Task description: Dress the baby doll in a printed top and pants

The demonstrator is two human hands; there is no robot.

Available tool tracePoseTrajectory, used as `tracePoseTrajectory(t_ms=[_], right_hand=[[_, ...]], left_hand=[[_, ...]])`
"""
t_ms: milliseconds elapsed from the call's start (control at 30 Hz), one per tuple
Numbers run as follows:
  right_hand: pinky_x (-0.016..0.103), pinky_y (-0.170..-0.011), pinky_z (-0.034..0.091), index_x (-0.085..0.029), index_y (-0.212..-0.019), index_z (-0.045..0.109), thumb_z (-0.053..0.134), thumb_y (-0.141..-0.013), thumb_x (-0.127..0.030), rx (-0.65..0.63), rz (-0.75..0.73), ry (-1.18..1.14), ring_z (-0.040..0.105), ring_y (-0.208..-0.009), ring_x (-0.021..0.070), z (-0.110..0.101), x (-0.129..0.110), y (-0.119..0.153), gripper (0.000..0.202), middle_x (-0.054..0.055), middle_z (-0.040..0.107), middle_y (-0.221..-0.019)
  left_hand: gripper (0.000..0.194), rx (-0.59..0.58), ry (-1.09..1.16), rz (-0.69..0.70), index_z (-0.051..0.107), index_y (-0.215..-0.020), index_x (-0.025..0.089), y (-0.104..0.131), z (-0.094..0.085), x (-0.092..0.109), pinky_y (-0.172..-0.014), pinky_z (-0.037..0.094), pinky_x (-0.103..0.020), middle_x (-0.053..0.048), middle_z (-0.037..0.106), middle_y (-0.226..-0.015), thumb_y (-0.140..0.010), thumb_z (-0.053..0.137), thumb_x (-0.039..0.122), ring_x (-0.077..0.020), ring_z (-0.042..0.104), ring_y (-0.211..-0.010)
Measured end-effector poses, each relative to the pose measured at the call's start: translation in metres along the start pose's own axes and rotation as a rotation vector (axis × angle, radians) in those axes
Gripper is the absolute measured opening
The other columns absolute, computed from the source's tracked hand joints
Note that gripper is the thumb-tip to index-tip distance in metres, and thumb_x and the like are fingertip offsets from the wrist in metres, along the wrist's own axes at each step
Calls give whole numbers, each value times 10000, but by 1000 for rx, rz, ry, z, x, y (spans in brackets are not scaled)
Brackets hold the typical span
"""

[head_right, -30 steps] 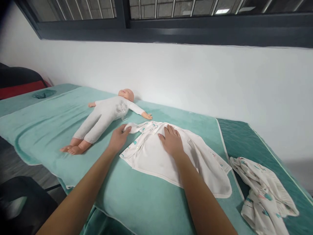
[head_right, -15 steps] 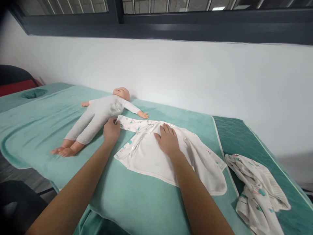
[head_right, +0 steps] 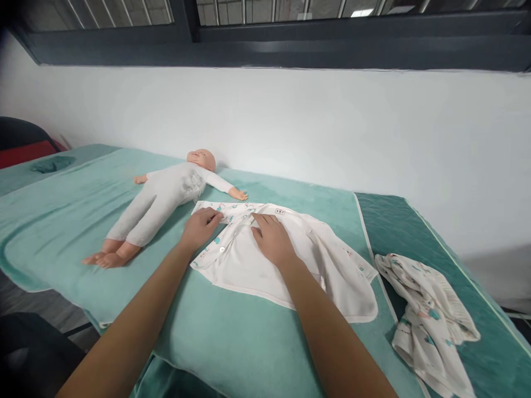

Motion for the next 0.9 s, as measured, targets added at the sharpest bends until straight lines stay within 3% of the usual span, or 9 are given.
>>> tracePoseTrajectory(t_ms=[100,233,367,500,667,800,900], right_hand=[[360,-1067,400,-238,-1386,512,459,-945,-309,-16,117,-152,545,-1193,211,3,7,-2,449,48,614,-1322],[337,-970,454,-291,-1401,501,550,-896,-423,-111,293,-286,615,-1051,193,4,15,-18,525,50,596,-1312],[377,-912,440,-280,-1203,649,593,-843,-493,-95,419,-230,626,-963,230,8,17,-38,423,50,667,-1109],[385,-873,427,-266,-1124,654,579,-835,-436,5,456,-249,609,-938,235,18,15,-41,344,32,671,-1022],[309,-821,450,-260,-1116,634,546,-809,-319,76,377,-399,602,-825,167,23,13,-35,325,-7,634,-904],[274,-699,478,-233,-1132,601,463,-823,-317,116,380,-530,613,-746,143,21,16,-37,348,22,641,-1021],[268,-680,481,-226,-1108,603,468,-804,-310,137,417,-563,633,-781,153,20,20,-38,343,39,654,-1074]], left_hand=[[284,103,96,-48,669,-884,217,10,-9,7,-808,440,-306,-39,710,-933,-951,428,352,-197,619,-926],[268,166,236,-59,650,-932,210,47,-19,24,-822,461,-305,-30,701,-970,-971,434,364,-181,621,-921],[185,126,108,79,649,-1033,228,95,-18,46,-917,456,-362,-43,675,-1087,-928,551,343,-214,589,-1038],[277,126,-56,67,605,-1174,225,125,-10,56,-954,450,-409,-71,626,-1210,-902,589,275,-249,547,-1128],[189,198,-130,-3,622,-1090,196,133,-7,54,-888,460,-395,-76,647,-1121,-909,569,196,-242,560,-1052],[91,269,-172,48,634,-979,197,133,-12,60,-776,429,-370,-43,685,-937,-939,552,201,-219,574,-910],[84,294,-131,112,620,-979,187,135,-14,77,-734,412,-351,-37,681,-884,-946,543,190,-200,566,-839]])
Point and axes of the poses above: each hand's wrist, its own y-axis away from the middle knuckle, its own z-axis out of the palm, x = y × z, the point moved 3 cm from there along -y, towards the middle knuckle
